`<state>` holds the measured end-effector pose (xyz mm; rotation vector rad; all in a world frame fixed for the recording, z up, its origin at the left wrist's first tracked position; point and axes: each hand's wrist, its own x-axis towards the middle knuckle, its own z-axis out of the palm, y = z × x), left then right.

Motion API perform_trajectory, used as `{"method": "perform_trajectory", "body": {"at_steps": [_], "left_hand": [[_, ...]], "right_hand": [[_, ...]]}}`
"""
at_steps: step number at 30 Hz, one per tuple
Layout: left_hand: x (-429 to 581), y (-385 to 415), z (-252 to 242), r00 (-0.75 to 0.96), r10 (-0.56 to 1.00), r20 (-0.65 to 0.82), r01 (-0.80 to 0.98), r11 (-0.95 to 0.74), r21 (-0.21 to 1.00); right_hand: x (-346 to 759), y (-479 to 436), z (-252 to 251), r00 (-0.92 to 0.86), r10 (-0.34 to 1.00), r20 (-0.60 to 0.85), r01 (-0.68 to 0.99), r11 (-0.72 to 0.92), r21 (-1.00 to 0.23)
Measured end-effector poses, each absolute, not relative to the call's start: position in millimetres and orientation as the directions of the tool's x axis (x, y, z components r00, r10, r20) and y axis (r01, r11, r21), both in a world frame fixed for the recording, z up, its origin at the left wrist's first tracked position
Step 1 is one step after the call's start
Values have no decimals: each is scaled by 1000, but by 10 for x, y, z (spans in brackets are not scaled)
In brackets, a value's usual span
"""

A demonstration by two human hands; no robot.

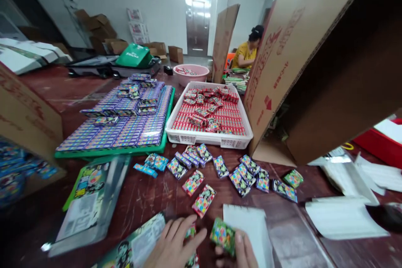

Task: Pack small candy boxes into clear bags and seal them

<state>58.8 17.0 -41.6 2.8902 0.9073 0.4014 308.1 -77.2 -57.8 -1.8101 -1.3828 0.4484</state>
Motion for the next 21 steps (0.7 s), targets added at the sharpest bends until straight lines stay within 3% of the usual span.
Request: {"method": "perform_trajectory", "body": {"at_steps": [3,7,10,13,16,19,21], "left_hand": [[604,58,-235,764,643,62,606,-746,275],[575,54,-56,711,703,-30,667,-660,345],[503,43,-33,714,697,-63,662,-643,384],[456,-11,9,731,682,-5,607,-647,462],[486,-108,92,691,716,98,494,-567,659],[572,-241,122,584,796,162,291,-391,873],[622,-315,66,460,860,221,221,-352,910]], "right_hand": [[2938,-858,-375,310,938,153,701,-117,-704],[2974,-902,-77,-183,983,11,900,172,-401],[3027,-814,13,-284,958,-48,915,256,-310],[3068,-646,7,-352,934,-68,896,315,-313],[3079,-522,8,-387,920,-60,863,338,-376],[3066,-540,52,-298,955,-12,832,253,-494],[3052,-618,72,-233,972,6,795,194,-574]]}}
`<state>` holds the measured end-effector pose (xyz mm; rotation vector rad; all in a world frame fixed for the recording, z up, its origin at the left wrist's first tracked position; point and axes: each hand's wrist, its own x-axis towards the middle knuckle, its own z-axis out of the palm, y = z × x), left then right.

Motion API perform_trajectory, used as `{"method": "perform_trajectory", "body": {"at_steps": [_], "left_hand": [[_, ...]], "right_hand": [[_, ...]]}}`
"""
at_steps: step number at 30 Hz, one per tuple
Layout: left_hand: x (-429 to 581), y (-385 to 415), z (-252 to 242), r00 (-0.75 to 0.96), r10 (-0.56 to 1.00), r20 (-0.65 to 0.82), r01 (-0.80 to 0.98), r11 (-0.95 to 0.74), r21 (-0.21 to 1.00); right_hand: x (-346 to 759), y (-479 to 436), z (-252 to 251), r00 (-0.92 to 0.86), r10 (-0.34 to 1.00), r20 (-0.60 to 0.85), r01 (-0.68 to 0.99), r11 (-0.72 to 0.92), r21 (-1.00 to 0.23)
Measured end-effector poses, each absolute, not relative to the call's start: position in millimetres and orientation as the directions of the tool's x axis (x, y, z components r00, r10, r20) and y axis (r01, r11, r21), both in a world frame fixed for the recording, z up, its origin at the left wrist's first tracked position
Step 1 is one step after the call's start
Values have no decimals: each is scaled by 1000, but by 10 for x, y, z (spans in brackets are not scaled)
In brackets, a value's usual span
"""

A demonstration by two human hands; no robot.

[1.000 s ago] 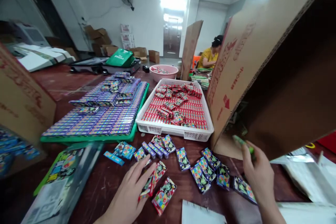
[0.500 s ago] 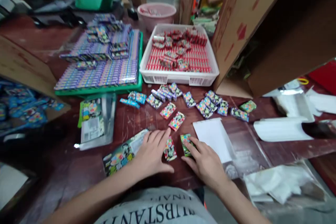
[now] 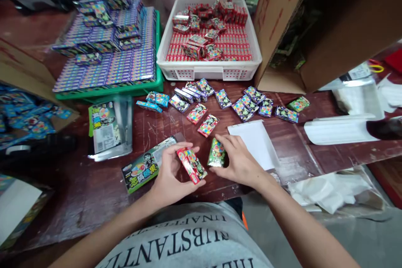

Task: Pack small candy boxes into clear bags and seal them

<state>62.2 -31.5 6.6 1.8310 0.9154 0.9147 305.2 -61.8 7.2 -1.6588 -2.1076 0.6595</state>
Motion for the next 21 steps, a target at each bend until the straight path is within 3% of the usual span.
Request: {"method": "perform_trajectory", "body": {"at_steps": [2,4,5,7,10,14,16,21], "left_hand": [[640,-354,-43,361,860,359,304,-473,827],[617,-366,-166,436,752,494,453,-658,601],[592,-370,-217,540,685,489,498,-728,470],[527,-390,-269,730,595,336,516,-803,299],[439,-436,-201,808,582,92,529,-785,322],[476,-378,-11,715,697,49,619,-664,421],[553,-278,26,713,701,32,630,-659,412],[645,-103,-16,755,656,-13,597,-679,427]], "right_hand": [[3039,-712,67,-190,982,5,782,154,-604],[3032,-799,45,-169,986,-8,794,131,-594],[3033,-837,35,-161,987,-9,800,125,-587],[3042,-896,30,-143,990,-3,791,113,-601],[3058,-940,55,-144,990,-7,708,98,-700],[3043,-904,13,-216,976,29,611,158,-776],[3036,-865,-57,-249,967,62,655,215,-724],[3136,-835,-119,-340,940,-19,855,301,-423]]}}
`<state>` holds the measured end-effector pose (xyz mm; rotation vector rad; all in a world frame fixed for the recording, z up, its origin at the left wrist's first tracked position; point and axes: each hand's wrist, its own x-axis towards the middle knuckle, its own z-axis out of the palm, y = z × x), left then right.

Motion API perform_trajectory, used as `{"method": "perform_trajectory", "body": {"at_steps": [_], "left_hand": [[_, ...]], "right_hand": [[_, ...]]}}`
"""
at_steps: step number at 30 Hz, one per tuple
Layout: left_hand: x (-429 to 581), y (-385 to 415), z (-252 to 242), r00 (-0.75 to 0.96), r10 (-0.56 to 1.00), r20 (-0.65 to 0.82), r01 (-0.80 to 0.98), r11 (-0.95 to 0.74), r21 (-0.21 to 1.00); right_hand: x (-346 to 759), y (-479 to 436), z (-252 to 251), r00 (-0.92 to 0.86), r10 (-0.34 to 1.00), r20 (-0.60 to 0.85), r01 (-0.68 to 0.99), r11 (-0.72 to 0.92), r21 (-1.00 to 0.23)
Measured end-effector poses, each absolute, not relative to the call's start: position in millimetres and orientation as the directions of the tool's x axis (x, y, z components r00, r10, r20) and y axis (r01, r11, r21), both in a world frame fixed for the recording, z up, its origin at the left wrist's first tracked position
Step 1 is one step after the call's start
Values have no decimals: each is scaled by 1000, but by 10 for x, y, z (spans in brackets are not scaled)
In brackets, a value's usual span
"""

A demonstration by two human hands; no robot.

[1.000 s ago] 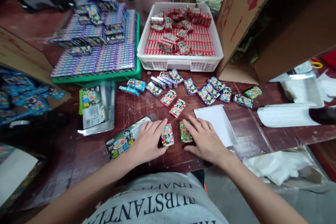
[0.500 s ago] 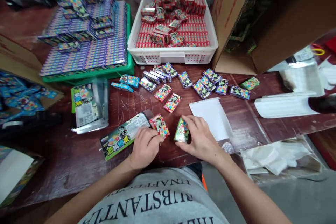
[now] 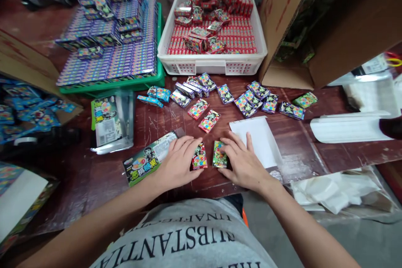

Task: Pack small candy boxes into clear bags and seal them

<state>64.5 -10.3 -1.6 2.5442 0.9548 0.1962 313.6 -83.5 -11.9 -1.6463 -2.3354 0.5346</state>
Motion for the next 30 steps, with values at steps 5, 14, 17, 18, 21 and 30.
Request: {"method": "perform_trajectory", "body": {"at_steps": [5,14,17,18,21,30], "left_hand": [[578,-258,0,745,666,-27,604,-657,451],[648,-544,-150,573,818,-54,758,-503,416],[627,-542,-184,553,832,-34,760,-488,430],[610,-536,-188,554,832,-28,756,-488,435],[554,-512,-199,588,809,-23,730,-518,446],[438,-478,-156,683,729,-32,649,-587,484]], "right_hand": [[3158,-830,-33,-348,937,-31,883,317,-347],[2715,-792,-122,-42,996,73,991,51,-122],[2729,-857,-59,-149,984,-100,959,119,-259],[2776,-868,-22,-187,971,-147,942,135,-308],[2979,-827,105,-331,927,-174,895,250,-370],[3031,-479,-6,-660,744,-104,693,550,-466]]}}
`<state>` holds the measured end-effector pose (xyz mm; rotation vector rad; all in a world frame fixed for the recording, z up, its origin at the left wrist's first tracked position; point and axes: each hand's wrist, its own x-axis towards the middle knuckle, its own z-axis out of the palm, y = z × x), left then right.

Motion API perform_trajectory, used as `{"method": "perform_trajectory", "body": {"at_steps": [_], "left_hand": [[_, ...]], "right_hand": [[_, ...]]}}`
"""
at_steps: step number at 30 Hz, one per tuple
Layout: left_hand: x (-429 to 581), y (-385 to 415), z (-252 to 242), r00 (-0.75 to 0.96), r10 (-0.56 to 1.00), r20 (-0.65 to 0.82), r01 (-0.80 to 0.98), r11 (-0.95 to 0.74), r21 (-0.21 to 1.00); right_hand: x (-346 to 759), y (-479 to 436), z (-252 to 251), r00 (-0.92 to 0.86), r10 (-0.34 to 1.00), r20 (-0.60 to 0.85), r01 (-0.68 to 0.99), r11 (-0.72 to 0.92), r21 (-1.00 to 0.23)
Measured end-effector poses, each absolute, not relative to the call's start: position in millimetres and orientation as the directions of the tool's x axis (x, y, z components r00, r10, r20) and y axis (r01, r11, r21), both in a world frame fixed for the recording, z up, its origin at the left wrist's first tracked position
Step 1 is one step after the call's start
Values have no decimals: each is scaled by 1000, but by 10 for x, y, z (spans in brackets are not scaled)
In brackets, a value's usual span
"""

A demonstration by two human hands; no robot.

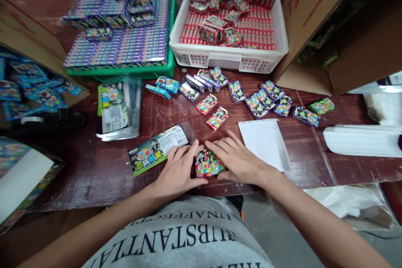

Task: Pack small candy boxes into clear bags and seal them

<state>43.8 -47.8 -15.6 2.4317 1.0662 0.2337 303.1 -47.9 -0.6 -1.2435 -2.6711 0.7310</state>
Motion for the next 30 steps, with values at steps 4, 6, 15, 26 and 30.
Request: {"method": "perform_trajectory", "body": {"at_steps": [4,6,15,26,30], "left_hand": [[98,-346,12,566,824,-14,752,-509,419],[-117,-223,59,473,881,-12,825,-438,357],[-490,-101,78,619,785,-36,739,-566,364],[-503,-123,124,703,710,-38,635,-604,481],[-431,-147,-10,671,738,-70,677,-571,464]], "right_hand": [[2939,-514,-149,-634,772,-50,686,531,-497],[2885,-550,-210,-628,778,-37,675,520,-523],[2864,-457,-13,-474,867,153,658,464,-593],[2766,-43,56,-701,707,97,518,598,-612],[2654,-82,-110,-707,705,54,549,595,-587]]}}
